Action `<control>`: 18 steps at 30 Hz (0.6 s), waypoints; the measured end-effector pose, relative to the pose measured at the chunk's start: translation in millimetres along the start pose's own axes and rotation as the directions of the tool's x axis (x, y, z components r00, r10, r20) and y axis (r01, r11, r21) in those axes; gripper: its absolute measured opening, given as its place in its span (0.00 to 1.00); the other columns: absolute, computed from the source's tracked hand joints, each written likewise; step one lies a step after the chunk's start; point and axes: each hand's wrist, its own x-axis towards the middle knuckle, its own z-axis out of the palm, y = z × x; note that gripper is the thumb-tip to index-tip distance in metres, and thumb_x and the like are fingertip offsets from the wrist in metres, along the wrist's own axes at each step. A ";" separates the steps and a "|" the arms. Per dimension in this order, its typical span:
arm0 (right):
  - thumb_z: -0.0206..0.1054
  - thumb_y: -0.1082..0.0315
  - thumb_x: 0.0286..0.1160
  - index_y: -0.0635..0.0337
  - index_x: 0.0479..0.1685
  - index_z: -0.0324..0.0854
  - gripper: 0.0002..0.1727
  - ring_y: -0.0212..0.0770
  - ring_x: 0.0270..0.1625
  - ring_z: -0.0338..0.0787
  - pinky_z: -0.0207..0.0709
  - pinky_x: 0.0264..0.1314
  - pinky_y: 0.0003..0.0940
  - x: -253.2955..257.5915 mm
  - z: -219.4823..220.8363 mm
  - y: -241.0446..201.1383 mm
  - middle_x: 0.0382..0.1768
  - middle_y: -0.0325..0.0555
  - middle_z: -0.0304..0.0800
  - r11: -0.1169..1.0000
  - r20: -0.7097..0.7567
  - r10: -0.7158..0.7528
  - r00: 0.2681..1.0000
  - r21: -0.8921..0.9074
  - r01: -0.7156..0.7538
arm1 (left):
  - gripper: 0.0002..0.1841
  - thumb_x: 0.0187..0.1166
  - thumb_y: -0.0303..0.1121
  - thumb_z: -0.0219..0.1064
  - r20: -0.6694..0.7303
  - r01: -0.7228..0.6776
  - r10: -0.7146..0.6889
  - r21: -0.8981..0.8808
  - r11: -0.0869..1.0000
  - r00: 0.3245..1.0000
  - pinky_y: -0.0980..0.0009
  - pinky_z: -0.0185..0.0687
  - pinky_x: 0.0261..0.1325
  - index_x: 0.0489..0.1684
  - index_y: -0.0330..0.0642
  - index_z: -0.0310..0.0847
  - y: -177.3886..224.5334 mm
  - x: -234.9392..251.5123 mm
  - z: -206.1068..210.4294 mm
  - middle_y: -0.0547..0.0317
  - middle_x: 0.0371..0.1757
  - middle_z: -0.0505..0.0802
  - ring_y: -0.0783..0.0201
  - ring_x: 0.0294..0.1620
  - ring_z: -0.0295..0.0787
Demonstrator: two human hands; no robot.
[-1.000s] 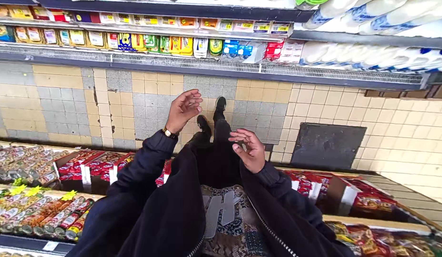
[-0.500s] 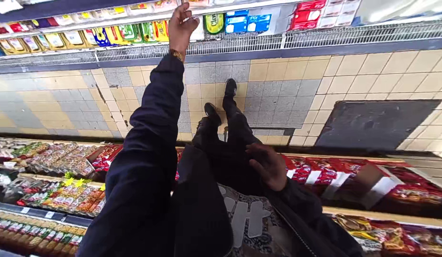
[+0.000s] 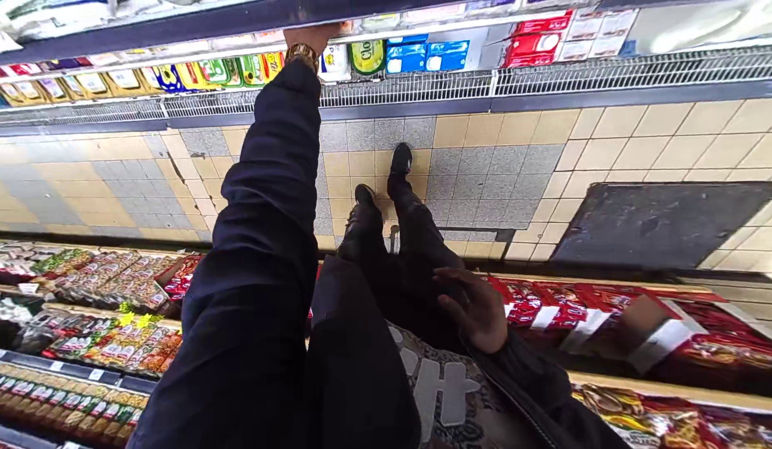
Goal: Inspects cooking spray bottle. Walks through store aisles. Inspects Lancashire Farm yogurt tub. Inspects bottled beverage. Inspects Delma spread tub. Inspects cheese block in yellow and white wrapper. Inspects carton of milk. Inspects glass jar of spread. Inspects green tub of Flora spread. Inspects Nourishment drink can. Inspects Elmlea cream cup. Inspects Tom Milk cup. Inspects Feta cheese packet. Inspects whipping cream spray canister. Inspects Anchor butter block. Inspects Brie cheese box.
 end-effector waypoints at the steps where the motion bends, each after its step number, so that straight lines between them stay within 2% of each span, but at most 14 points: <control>1: 0.74 0.57 0.74 0.57 0.65 0.84 0.23 0.40 0.59 0.93 0.88 0.65 0.40 1.4 -0.7 -0.5 0.61 0.44 0.92 1.000 0.000 -0.002 1.000 0.000 0.002 | 0.46 0.65 0.60 0.77 0.024 -0.001 0.000 0.033 0.999 1.000 0.51 0.43 0.93 0.82 0.38 0.72 2.9 0.7 -1.9 0.42 0.84 0.76 0.48 0.90 0.60; 7: 0.73 0.57 0.74 0.59 0.64 0.83 0.23 0.39 0.58 0.93 0.88 0.65 0.39 2.1 -9.7 -5.7 0.59 0.45 0.92 1.000 -0.009 -0.005 1.000 -0.024 0.005 | 0.49 0.64 0.62 0.77 0.076 0.014 -0.017 0.042 0.999 0.997 0.48 0.39 0.93 0.84 0.38 0.69 6.8 6.8 0.6 0.42 0.85 0.73 0.46 0.92 0.57; 9: 0.73 0.57 0.74 0.58 0.64 0.84 0.22 0.38 0.58 0.93 0.88 0.65 0.39 1.7 -10.8 -6.0 0.59 0.45 0.93 1.000 -0.012 -0.006 1.000 -0.025 0.006 | 0.47 0.68 0.60 0.75 0.053 0.018 -0.020 0.025 1.000 0.998 0.49 0.37 0.94 0.85 0.37 0.68 5.3 3.4 -0.9 0.40 0.86 0.72 0.45 0.92 0.54; 12: 0.73 0.56 0.74 0.60 0.64 0.84 0.23 0.38 0.58 0.93 0.87 0.65 0.39 1.2 -12.2 -5.9 0.59 0.45 0.92 0.999 -0.007 -0.006 1.000 -0.034 0.006 | 0.37 0.81 0.50 0.66 0.004 0.032 -0.032 0.027 0.999 0.999 0.49 0.38 0.93 0.84 0.33 0.68 1.1 -8.1 -7.7 0.34 0.85 0.71 0.41 0.92 0.55; 14: 0.73 0.56 0.74 0.60 0.64 0.83 0.23 0.39 0.58 0.93 0.88 0.65 0.39 0.7 -12.5 -6.1 0.59 0.46 0.92 0.999 -0.003 -0.008 1.000 -0.031 0.008 | 0.33 0.82 0.44 0.65 -0.048 0.013 -0.013 0.001 1.000 0.999 0.49 0.42 0.92 0.82 0.31 0.70 -3.8 -12.2 -10.2 0.32 0.84 0.73 0.41 0.91 0.57; 18: 0.73 0.55 0.74 0.61 0.64 0.83 0.24 0.39 0.58 0.93 0.88 0.65 0.40 0.4 -14.8 -8.9 0.59 0.47 0.92 0.999 0.012 -0.033 0.999 -0.038 0.034 | 0.34 0.75 0.38 0.74 -0.102 -0.019 -0.013 -0.301 0.953 0.995 0.62 0.58 0.88 0.78 0.26 0.72 -9.8 -18.8 -13.0 0.35 0.79 0.79 0.51 0.85 0.69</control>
